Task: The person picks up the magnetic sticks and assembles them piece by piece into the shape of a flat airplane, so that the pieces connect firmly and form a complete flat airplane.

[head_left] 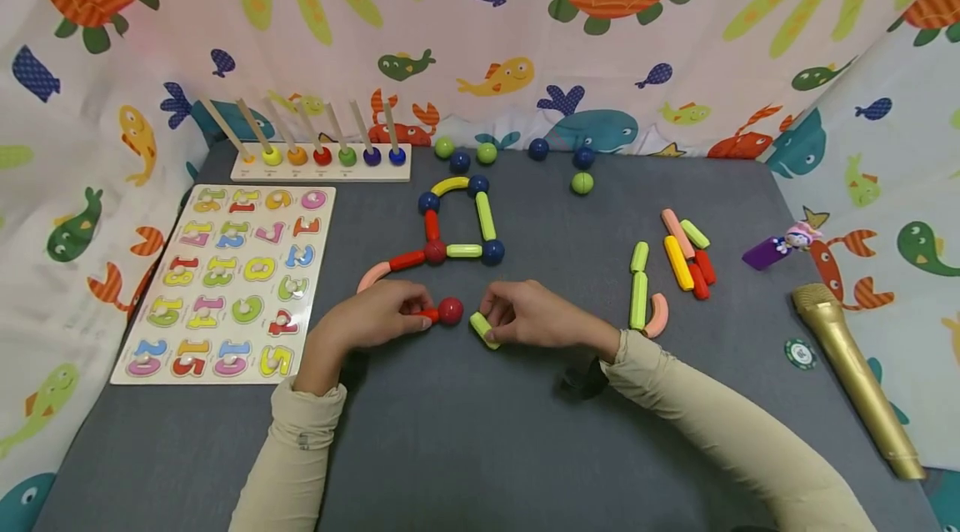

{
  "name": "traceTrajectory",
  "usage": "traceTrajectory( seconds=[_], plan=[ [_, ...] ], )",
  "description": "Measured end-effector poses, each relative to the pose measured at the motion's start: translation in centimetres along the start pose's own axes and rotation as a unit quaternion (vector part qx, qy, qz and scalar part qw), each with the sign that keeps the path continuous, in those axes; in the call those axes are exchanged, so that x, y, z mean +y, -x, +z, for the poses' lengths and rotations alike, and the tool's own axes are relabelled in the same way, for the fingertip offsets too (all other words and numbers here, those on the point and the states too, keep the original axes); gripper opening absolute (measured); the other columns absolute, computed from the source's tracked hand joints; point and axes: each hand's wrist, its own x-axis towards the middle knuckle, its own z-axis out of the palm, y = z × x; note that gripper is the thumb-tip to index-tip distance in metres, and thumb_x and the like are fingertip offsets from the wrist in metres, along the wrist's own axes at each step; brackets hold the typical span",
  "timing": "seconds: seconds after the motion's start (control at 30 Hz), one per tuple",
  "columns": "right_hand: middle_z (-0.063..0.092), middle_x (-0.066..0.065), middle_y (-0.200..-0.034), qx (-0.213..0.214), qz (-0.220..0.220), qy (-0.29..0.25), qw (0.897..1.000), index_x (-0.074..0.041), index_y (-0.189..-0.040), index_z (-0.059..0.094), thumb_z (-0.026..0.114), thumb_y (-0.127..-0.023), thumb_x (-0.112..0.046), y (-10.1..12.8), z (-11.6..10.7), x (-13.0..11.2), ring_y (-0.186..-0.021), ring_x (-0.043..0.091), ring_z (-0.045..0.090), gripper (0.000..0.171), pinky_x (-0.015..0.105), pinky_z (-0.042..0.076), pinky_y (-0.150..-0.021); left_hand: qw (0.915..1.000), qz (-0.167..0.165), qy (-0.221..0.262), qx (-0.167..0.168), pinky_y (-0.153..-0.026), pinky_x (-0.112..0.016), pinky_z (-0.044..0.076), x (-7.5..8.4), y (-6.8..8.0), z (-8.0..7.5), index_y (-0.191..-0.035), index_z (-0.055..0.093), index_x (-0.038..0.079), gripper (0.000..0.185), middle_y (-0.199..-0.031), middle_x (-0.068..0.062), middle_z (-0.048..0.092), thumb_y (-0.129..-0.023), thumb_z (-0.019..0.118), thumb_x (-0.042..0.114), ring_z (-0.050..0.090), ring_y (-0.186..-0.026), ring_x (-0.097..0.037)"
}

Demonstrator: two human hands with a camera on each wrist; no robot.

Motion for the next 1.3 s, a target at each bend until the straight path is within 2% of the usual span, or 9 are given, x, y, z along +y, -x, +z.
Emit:
traceTrajectory(
  seconds=[0.17,0.27,0.4,0.57,0.7,0.8,0.93,1.13,1.3],
  plan=[
    [0.07,0.001,-0.081,-0.018,0.061,-0.135,0.989,-0.004,-0.099,0.064,0.08,-0.095,-0.009,-0.6,1.8,-0.7,-0.066,0.017,0.066,0.018,0.032,0.057,-0.063,1.0,0.006,-0.001,0.006,-0.073,-0.036,0.048,0.2,0.1,-0.1,-0.106,0.075,0.007,0.005,-0.083,0.001,0.062,-0.101,0.074,0.01,0.057,-0.076,-0.017],
    [0.069,0.006,-0.077,-0.015,0.08,-0.192,0.978,-0.004,-0.091,0.063,0.079,-0.096,-0.007,-0.9,2.5,-1.1,-0.063,0.019,0.069,0.017,0.034,0.059,-0.066,1.0,0.003,-0.002,0.005,-0.074,-0.036,0.048,0.4,0.2,-0.1,-0.106,0.075,0.007,0.005,-0.083,0.001,0.062,-0.101,0.074,0.009,0.057,-0.077,-0.017],
    [0.072,0.01,-0.078,-0.004,0.089,-0.227,0.97,-0.005,-0.087,0.062,0.078,-0.097,-0.005,-1.3,3.0,-1.5,-0.068,0.02,0.073,0.019,0.033,0.061,-0.072,1.0,-0.004,-0.004,0.003,-0.074,-0.035,0.048,0.4,0.2,-0.2,-0.106,0.075,0.007,0.006,-0.083,0.001,0.062,-0.101,0.075,0.01,0.057,-0.077,-0.017],
    [0.074,0.018,-0.082,-0.008,0.088,-0.239,0.967,-0.002,-0.088,0.061,0.074,-0.1,-0.003,-1.7,2.7,-1.4,-0.072,0.025,0.076,0.018,0.04,0.063,-0.073,1.0,-0.001,-0.004,0.003,-0.074,-0.035,0.048,0.3,0.1,-0.4,-0.106,0.075,0.008,0.006,-0.083,0.001,0.062,-0.1,0.076,0.01,0.057,-0.077,-0.016],
    [0.076,0.02,-0.087,-0.004,0.081,-0.202,0.976,-0.001,-0.092,0.065,0.072,-0.103,-0.009,-2.1,1.5,-1.0,-0.076,0.028,0.075,0.016,0.044,0.063,-0.073,1.0,-0.001,-0.002,0.003,-0.074,-0.035,0.048,0.1,0.0,-0.3,-0.105,0.075,0.008,0.006,-0.083,0.002,0.063,-0.1,0.076,0.01,0.057,-0.077,-0.016],
    [0.076,0.015,-0.088,0.013,0.065,-0.156,0.986,-0.002,-0.095,0.07,0.072,-0.103,-0.014,-2.5,0.0,-0.8,-0.077,0.03,0.074,0.014,0.045,0.062,-0.074,1.0,-0.004,-0.001,0.001,-0.074,-0.035,0.048,0.0,0.0,-0.2,-0.106,0.075,0.008,0.006,-0.083,0.001,0.062,-0.1,0.076,0.011,0.056,-0.077,-0.016],
    [0.074,0.017,-0.091,0.047,0.035,-0.114,0.992,0.001,-0.104,0.073,0.07,-0.104,-0.012,-3.5,-2.7,-0.9,-0.081,0.035,0.071,0.013,0.046,0.06,-0.074,1.0,-0.009,0.003,0.001,-0.074,-0.035,0.047,0.0,0.1,-0.1,-0.106,0.075,0.009,0.006,-0.082,0.001,0.062,-0.1,0.077,0.011,0.057,-0.077,-0.016],
    [0.072,0.016,-0.102,0.134,0.007,-0.013,0.991,0.004,-0.116,0.073,0.067,-0.105,-0.011,-6.4,-6.8,-0.7,-0.09,0.031,0.064,0.02,0.036,0.054,-0.078,0.9999,-0.011,0.0,0.0,-0.074,-0.034,0.048,-0.2,0.1,-0.1,-0.107,0.076,0.009,0.008,-0.085,0.001,0.062,-0.1,0.077,0.012,0.057,-0.078,-0.015],
    [0.071,0.014,-0.112,0.168,0.003,0.064,0.984,0.005,-0.122,0.072,0.065,-0.106,-0.009,-10.3,-9.5,-0.7,-0.101,0.028,0.063,0.022,0.04,0.052,-0.09,0.9999,-0.008,-0.003,0.008,-0.074,-0.034,0.048,-0.1,0.2,0.0,-0.105,0.076,0.009,0.007,-0.085,0.001,0.061,-0.098,0.078,0.011,0.056,-0.077,-0.015]
  ],
)
